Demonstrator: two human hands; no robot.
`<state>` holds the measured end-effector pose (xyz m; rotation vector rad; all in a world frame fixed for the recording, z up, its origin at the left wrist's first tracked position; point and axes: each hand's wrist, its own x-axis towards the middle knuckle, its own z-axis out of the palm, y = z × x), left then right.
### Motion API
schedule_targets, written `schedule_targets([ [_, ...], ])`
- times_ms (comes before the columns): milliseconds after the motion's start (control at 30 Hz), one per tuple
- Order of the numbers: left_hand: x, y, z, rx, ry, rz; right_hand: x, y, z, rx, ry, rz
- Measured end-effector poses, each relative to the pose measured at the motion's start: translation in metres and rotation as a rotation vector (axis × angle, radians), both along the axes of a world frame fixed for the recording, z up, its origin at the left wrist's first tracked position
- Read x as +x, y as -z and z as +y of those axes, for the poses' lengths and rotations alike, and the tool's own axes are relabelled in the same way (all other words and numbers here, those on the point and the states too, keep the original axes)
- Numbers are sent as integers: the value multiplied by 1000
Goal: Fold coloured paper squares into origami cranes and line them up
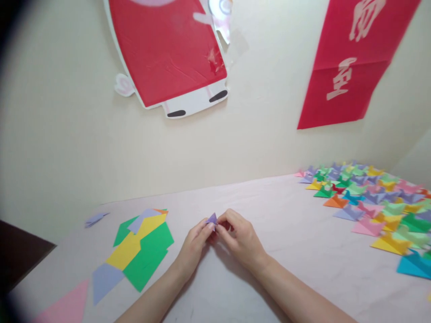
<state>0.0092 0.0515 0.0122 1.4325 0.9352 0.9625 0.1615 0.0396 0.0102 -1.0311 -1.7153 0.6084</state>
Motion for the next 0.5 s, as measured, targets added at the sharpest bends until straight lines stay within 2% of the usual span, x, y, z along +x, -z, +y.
schedule_targets([
  [167,-2,-2,-1,-8,29,18,1,1,-1,10,-3,-60],
  [333,-1,6,-2,86,1,141,0,3,2,124,70,-210],
  [433,-1,8,-4,131,-14,185,2,-3,-3,210,115,-351],
  [500,-2,8,-7,134,-6,173,9,-11,-16,237,161,-406],
])
